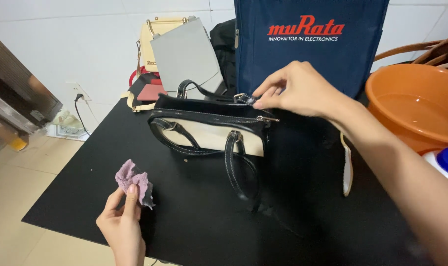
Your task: The person cleans a white and black handbag using a purple cloth. They wipe the exterior, handles, and zipper area, rotating the bag to access different sides. A spray bottle is briefly picked up and set down.
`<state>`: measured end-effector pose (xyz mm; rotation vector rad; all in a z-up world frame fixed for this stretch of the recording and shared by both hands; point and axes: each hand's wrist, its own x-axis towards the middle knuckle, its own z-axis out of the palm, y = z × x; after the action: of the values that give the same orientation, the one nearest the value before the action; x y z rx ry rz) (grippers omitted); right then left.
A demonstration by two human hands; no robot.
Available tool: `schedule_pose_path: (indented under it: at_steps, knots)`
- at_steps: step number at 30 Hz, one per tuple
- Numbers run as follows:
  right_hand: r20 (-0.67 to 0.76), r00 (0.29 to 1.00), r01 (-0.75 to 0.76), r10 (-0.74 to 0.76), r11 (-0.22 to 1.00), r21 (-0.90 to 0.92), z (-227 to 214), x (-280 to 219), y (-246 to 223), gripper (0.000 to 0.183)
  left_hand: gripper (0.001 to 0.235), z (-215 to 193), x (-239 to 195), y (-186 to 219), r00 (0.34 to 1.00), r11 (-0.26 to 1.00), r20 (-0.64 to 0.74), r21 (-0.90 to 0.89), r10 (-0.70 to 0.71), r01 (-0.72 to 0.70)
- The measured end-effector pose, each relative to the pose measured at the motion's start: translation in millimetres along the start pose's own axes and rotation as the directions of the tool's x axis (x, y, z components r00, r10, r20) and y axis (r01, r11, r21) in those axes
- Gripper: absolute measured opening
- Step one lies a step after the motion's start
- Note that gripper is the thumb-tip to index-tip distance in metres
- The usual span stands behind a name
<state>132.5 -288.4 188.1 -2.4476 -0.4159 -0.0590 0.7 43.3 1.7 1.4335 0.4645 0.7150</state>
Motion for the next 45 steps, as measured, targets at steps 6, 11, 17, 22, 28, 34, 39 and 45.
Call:
schedule_pose_path:
  at_steps: [6, 11, 17, 22, 28, 34, 39, 45]
  knots:
    - [0.033, 0.973, 0.229, -0.228, 0.951, -0.208, 17.8, 2.4, 3.8, 0.023, 0.027, 1.4, 4.2, -13.5, 0.994, 0.996, -0.06, 0.015, 0.087, -0.087]
    - [0.038, 0.979, 0.202, -0.199, 0.954, -0.222, 19.8, -4.0, -7.0, 0.018, 0.017, 35.8, 0.7, 56.4, 0.856, 0.827, 0.102, 0.225, 0.507, -0.516]
    - [-0.086, 0.97, 0.205, -0.229, 0.953, -0.223, 39.9, 7.2, 4.3, 0.029, 0.018, 107.5, 6.6, 137.0, 0.723, 0.588, 0.419, 0.422, 0.549, -0.69]
    - [-0.122, 0.974, 0.158, -0.189, 0.961, -0.226, 46.4, 13.1, 15.9, 0.03, 0.021, 152.6, 31.7, 108.7, 0.773, 0.3, 0.565, 0.713, 0.289, -0.634]
    - [-0.102, 0.988, 0.11, -0.119, 0.99, -0.09, 53.4, 14.0, 13.1, 0.035, 0.023, 147.5, 22.8, 136.5, 0.73, 0.252, 0.676, 0.692, 0.101, -0.676]
    - [-0.102, 0.985, 0.134, -0.142, 0.988, -0.081, 58.4, 23.2, 16.7, 0.04, 0.027, 167.2, 0.0, 146.0, 0.647, 0.202, 0.763, 0.633, 0.001, -0.747]
    - [-0.096, 0.99, 0.099, -0.099, 0.995, -0.008, 57.9, 33.9, 27.9, 0.03, 0.026, 170.7, -45.0, 153.6, 0.515, 0.219, 0.854, 0.489, 0.076, -0.844]
    - [-0.046, 0.996, 0.076, -0.075, 0.997, 0.009, 55.6, 39.2, 35.1, 0.025, 0.024, 152.7, -38.7, 157.4, 0.527, 0.359, 0.841, 0.458, 0.12, -0.813]
